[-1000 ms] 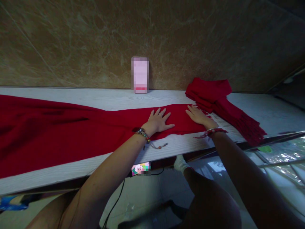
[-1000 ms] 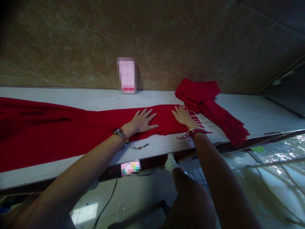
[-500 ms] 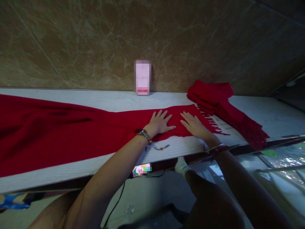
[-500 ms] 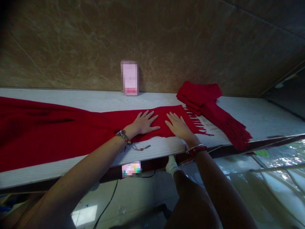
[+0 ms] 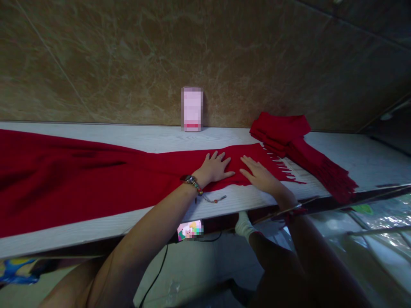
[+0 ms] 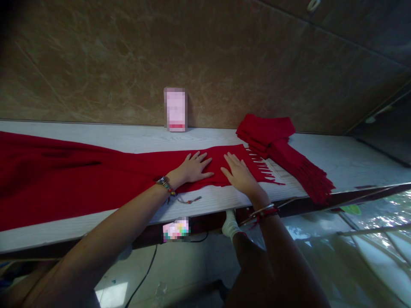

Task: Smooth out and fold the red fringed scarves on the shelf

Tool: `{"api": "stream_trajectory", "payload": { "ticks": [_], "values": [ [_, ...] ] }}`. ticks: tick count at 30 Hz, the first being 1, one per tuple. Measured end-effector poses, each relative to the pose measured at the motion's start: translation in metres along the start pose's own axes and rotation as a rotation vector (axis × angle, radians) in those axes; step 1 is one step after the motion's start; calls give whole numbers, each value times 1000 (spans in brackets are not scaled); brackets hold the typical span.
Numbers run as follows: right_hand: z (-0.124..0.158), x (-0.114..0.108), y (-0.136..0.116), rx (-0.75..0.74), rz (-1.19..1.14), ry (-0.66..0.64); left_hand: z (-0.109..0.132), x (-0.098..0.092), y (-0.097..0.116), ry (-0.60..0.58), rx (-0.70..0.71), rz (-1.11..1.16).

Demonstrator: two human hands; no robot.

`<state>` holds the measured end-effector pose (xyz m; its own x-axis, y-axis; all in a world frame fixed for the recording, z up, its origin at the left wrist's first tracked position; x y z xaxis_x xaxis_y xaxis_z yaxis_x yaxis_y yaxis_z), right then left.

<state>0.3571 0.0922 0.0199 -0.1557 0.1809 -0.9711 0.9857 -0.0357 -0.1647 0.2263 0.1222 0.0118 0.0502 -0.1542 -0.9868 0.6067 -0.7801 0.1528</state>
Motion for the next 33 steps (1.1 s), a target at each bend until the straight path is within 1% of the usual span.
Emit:
{"api": "stream_trajectory", "payload": {
  "ticks": [2,3,8,10,12,18,21,23,25,28,30,33],
  "values": [
    [4,11,-11,-19,-13,-62,2,-2,2,10,23,-19],
    [6,14,-13,-18,-13,-61,3,-3,4,17,38,-29],
    [13,13,-12,-29,-21,47,12,-15,18,62,150,-59],
    [14,12,-13,-34,-22,72,19,-17,22,34,198,-46],
    [15,10,-13,-37,-24,90,30,-20,21,-8,212,-40],
    [14,9,-15,-20,-56,89,78,-24,-2,-114,144,-93],
    [14,3,-22,-12,-80,115,98,-25,-12,-72,79,-157],
    [17,-3,-35,-66,-126,115,107,-25,-17,-27,25,-183],
    [21,-5,-53,-159,-194,64,114,-24,-20,-6,-20,-204],
    [28,2,-78,-267,-229,-90,121,-23,-27,14,-56,-232],
    [32,8,-86,-294,-195,-159,126,-25,-37,38,-91,-261],
    [34,11,-87,-300,-187,-174,135,-28,-58,41,-183,-302]
  ]
}}
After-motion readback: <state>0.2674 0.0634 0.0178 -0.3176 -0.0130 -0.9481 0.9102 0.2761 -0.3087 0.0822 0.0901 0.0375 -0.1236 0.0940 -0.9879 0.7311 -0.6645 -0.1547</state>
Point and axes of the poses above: each hand's wrist, its own z-axis away from the middle knuckle, its own x-axis out of the palm, y = z × x, the point moved 8 cm from there along -z, towards the middle knuckle, and after that the axes turned 11 degrees about x, right-handed, at the moved point
